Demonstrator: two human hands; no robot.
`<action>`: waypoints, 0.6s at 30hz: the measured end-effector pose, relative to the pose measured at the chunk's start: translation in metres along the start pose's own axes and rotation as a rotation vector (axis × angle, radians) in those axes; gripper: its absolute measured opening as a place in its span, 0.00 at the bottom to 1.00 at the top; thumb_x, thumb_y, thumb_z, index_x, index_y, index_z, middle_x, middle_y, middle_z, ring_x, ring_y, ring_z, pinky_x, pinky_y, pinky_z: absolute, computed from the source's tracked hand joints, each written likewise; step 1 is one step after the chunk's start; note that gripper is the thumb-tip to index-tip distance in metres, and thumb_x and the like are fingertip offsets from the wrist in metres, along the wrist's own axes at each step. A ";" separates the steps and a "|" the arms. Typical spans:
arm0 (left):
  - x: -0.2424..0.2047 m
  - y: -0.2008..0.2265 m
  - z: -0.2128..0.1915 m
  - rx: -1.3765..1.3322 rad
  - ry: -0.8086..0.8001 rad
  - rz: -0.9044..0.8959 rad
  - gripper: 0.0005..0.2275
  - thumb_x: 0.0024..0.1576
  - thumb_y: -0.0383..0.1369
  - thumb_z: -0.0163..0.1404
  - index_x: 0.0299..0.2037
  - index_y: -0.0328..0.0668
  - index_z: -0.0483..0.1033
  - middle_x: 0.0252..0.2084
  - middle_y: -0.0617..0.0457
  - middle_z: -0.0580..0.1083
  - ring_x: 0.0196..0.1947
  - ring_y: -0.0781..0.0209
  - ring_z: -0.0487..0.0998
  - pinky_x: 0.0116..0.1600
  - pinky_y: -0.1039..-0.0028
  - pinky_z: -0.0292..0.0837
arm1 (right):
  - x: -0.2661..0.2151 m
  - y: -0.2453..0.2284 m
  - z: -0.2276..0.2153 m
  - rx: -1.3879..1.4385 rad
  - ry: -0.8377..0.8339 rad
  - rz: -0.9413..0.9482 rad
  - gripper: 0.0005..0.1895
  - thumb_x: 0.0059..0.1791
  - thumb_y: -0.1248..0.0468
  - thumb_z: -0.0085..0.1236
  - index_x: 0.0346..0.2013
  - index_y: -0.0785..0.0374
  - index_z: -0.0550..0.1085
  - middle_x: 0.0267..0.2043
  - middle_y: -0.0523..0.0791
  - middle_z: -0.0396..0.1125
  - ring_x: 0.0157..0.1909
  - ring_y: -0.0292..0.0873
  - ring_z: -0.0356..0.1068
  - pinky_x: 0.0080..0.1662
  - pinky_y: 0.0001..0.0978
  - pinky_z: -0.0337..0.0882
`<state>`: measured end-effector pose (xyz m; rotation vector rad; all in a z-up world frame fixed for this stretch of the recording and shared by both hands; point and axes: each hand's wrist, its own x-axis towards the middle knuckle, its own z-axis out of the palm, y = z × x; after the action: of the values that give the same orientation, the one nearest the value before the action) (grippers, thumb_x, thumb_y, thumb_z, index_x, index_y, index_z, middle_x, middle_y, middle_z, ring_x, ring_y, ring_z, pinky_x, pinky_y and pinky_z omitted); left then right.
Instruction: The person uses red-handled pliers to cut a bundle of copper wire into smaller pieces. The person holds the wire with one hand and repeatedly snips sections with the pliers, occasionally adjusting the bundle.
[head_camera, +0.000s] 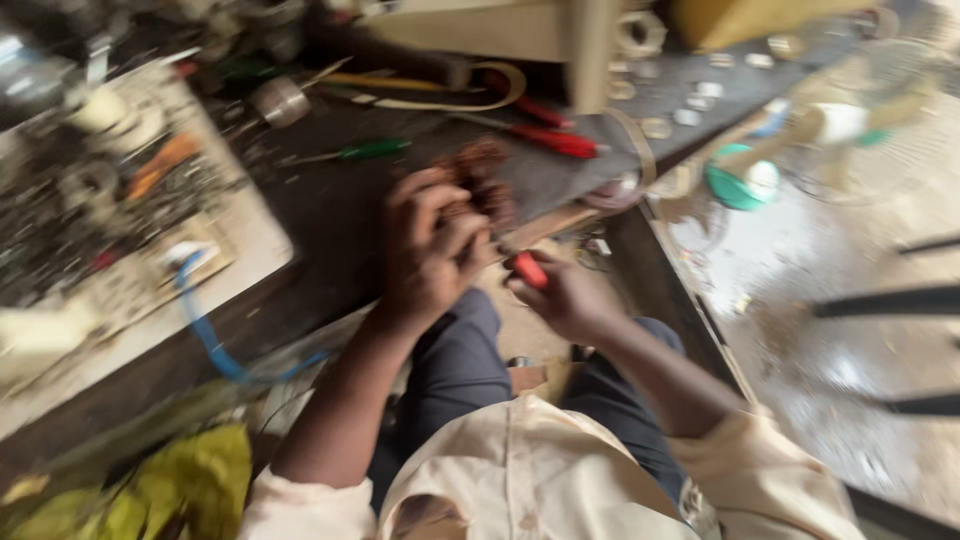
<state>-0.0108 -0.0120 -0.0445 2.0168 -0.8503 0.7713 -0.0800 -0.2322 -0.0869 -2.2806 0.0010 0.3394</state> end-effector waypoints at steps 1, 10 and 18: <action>0.000 0.000 0.002 -0.012 -0.003 0.000 0.07 0.57 0.30 0.61 0.42 0.45 0.76 0.54 0.47 0.68 0.64 0.39 0.67 0.68 0.48 0.63 | -0.003 -0.008 -0.007 0.072 -0.020 0.022 0.22 0.50 0.51 0.57 0.53 0.61 0.74 0.38 0.52 0.74 0.36 0.45 0.73 0.42 0.38 0.72; -0.003 -0.004 0.001 0.000 -0.019 -0.009 0.08 0.56 0.28 0.61 0.42 0.45 0.77 0.54 0.47 0.69 0.66 0.39 0.66 0.74 0.45 0.59 | -0.009 -0.039 -0.065 -0.292 -0.170 -0.133 0.23 0.53 0.47 0.52 0.35 0.67 0.71 0.30 0.57 0.68 0.33 0.63 0.65 0.38 0.49 0.67; 0.006 -0.005 -0.001 -0.024 -0.014 0.015 0.07 0.54 0.28 0.60 0.40 0.45 0.77 0.53 0.47 0.70 0.65 0.39 0.67 0.73 0.43 0.59 | -0.007 -0.042 -0.063 -0.386 -0.093 -0.164 0.25 0.53 0.45 0.53 0.32 0.67 0.73 0.30 0.57 0.69 0.35 0.62 0.69 0.39 0.52 0.67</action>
<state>-0.0035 -0.0101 -0.0421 1.9986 -0.8801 0.7527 -0.0663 -0.2513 -0.0143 -2.6208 -0.3230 0.3851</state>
